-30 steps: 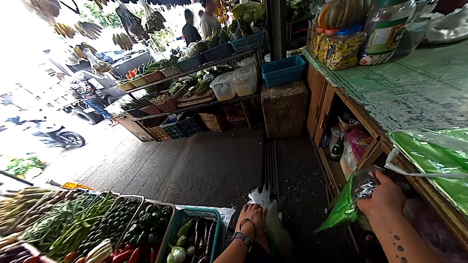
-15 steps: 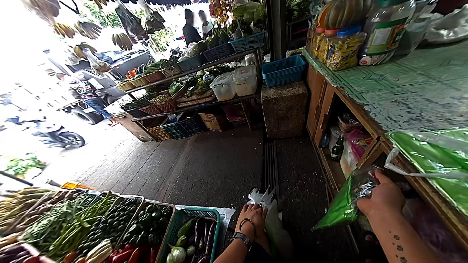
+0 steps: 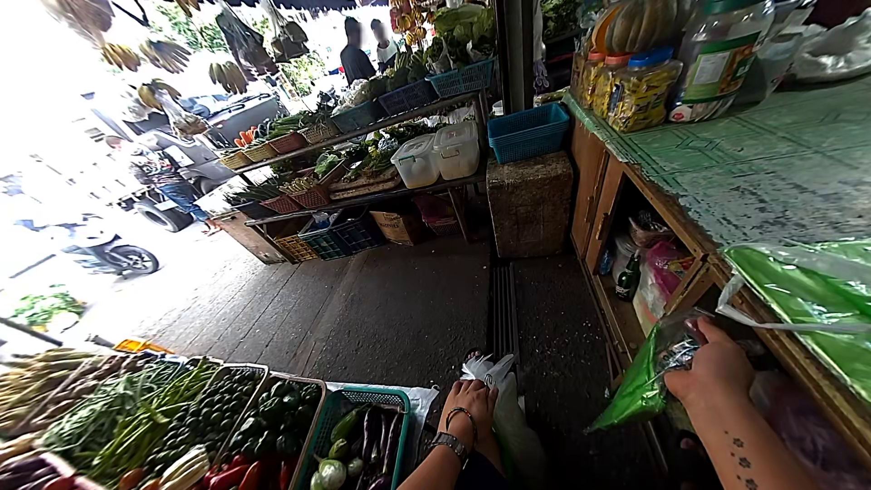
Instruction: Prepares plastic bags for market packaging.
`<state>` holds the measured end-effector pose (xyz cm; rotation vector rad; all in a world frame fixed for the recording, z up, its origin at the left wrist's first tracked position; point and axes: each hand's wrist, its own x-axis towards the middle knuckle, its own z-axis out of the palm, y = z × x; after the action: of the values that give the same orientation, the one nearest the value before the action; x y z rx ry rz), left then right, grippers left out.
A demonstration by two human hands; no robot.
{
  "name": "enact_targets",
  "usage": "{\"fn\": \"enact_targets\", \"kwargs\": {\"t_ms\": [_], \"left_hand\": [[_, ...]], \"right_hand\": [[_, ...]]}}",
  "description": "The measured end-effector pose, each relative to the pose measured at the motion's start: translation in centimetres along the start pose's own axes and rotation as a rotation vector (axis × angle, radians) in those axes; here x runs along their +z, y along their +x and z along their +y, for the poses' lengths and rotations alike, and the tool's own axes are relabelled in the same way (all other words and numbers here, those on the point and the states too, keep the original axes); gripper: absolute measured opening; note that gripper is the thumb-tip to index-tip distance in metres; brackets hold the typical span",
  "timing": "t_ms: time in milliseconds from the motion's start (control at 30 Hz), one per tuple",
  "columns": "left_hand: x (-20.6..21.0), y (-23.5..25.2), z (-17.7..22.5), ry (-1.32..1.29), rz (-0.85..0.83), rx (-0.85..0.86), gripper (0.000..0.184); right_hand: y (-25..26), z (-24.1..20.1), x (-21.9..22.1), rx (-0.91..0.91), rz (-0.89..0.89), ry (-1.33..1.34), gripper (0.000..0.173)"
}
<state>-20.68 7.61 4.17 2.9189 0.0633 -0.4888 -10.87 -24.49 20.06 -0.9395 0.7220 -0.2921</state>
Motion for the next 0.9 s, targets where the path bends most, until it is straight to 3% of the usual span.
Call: {"fn": "enact_targets", "kwargs": {"t_ms": [900], "left_hand": [[0.15,0.06,-0.09,0.017,0.007,0.012,0.071]], "right_hand": [[0.06,0.11,0.05,0.004,0.0,-0.009,0.036]]}}
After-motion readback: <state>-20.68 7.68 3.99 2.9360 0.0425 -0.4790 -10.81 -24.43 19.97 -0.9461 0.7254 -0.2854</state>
